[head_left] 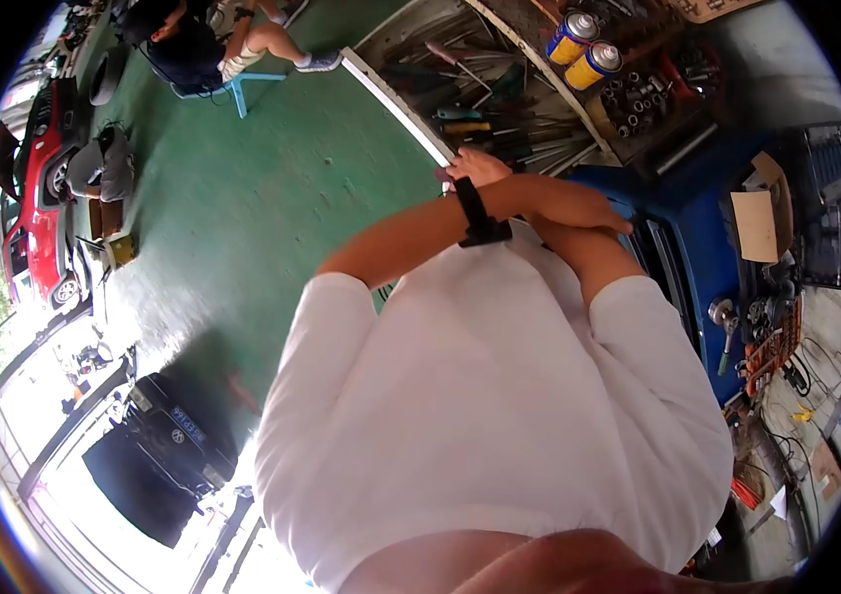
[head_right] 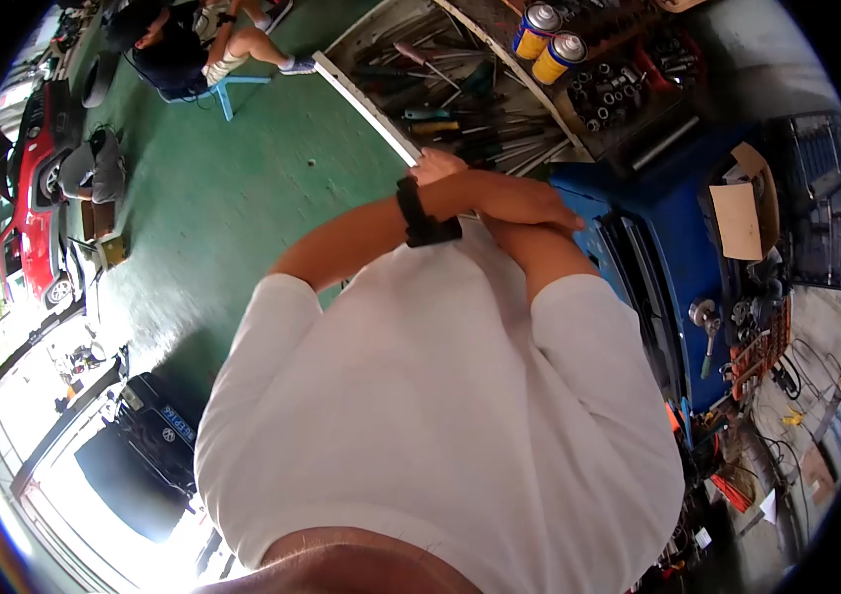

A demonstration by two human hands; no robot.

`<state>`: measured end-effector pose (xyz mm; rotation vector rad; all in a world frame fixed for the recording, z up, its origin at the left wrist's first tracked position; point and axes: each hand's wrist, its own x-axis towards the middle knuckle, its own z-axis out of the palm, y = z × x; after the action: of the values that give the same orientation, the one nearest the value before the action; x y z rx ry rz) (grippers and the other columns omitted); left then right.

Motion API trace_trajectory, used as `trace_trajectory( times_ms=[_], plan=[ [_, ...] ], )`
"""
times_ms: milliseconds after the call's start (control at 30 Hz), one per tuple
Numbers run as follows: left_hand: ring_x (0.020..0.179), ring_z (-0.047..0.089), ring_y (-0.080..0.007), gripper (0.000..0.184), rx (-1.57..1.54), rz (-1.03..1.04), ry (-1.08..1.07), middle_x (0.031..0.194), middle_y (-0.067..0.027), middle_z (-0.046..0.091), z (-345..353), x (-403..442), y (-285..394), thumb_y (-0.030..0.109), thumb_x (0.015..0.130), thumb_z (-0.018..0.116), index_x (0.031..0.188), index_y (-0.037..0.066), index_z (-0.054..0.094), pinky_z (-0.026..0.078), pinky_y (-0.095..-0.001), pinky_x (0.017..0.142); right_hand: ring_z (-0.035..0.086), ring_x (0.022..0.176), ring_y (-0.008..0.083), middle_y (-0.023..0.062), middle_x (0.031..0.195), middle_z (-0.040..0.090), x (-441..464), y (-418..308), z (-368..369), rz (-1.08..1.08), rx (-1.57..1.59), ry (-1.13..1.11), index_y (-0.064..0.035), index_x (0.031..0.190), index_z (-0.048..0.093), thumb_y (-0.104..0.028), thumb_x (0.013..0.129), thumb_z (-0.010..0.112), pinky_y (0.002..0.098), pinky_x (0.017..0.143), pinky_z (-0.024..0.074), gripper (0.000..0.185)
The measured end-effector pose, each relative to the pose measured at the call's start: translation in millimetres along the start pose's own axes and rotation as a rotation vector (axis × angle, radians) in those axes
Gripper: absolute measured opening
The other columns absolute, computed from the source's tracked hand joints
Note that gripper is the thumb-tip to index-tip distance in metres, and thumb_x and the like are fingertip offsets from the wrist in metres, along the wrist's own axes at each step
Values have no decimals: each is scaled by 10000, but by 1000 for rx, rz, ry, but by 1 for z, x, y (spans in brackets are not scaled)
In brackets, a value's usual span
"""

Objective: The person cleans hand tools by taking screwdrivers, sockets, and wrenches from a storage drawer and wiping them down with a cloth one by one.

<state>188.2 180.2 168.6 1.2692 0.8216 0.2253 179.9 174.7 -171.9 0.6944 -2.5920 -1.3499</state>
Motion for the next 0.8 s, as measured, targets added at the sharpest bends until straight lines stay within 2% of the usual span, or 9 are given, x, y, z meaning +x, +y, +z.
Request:
trace_trajectory(
  times_ms=[67,133,200,267,333,400,467,633,800],
  plan=[
    [1100,605,-291,610,48,3,-104,1224,-166,669,-6,11,-23,534,1005,454,1220,6,668,415,-391,1017,672,948,294,71,1134,660,-5,-3,0,-110,1002,127,-128,1184,630,-410,1042,500,414,825,544,342],
    [1142,594,-291,651,103,-4,-198,1299,-158,647,-5,13,-39,554,1006,435,1284,2,639,402,-397,1038,644,1064,297,123,1194,646,-7,-31,-3,355,2120,261,-77,1200,619,-444,1014,538,439,960,487,420],
    [1178,580,-297,636,71,-132,-86,1297,-144,647,-4,9,-47,530,1021,417,1295,-4,628,391,-387,1060,630,1122,298,149,1225,638,-1,-24,-14,632,2664,314,-51,1208,613,-461,999,556,452,1028,459,463],
    [1201,572,-300,638,80,-62,-62,1310,-146,642,-1,-11,-19,532,1024,407,1292,-1,631,386,-382,1069,679,984,275,133,1040,678,-12,39,-53,422,1629,-44,-101,1148,644,-439,926,617,414,947,475,405],
    [1225,565,-303,639,84,16,-42,1324,-148,638,3,-29,-2,535,1027,398,1289,2,635,381,-377,1078,704,916,264,125,948,697,-18,62,-59,300,1106,-185,-126,1118,659,-428,889,647,395,906,484,379],
    [1272,545,-296,691,-165,206,-62,1349,-150,626,3,-41,-2,592,1019,375,1313,20,628,371,-376,1094,695,862,241,82,858,683,-19,79,-51,81,1200,-524,-200,988,677,-408,846,641,369,810,475,254],
    [1266,550,-292,708,-65,130,-10,1328,-145,636,4,-47,-14,601,1023,338,1308,26,636,372,-375,1094,694,888,233,62,830,688,-20,77,-42,125,1033,-387,-206,833,669,-414,868,617,400,749,478,218],
    [1242,572,-278,797,383,-173,289,1245,-124,677,-19,-72,-29,639,1041,191,1284,49,668,375,-370,1097,687,926,246,75,889,701,-25,69,-41,155,1001,-327,-172,875,693,-353,860,614,388,763,486,198],
    [1246,570,-329,1011,-318,312,-74,1262,-173,669,-24,-74,13,830,919,114,1269,75,687,336,-408,1149,679,964,259,89,947,714,-28,68,-44,219,1068,-315,-138,917,717,-292,852,612,375,777,495,198]
  ],
)
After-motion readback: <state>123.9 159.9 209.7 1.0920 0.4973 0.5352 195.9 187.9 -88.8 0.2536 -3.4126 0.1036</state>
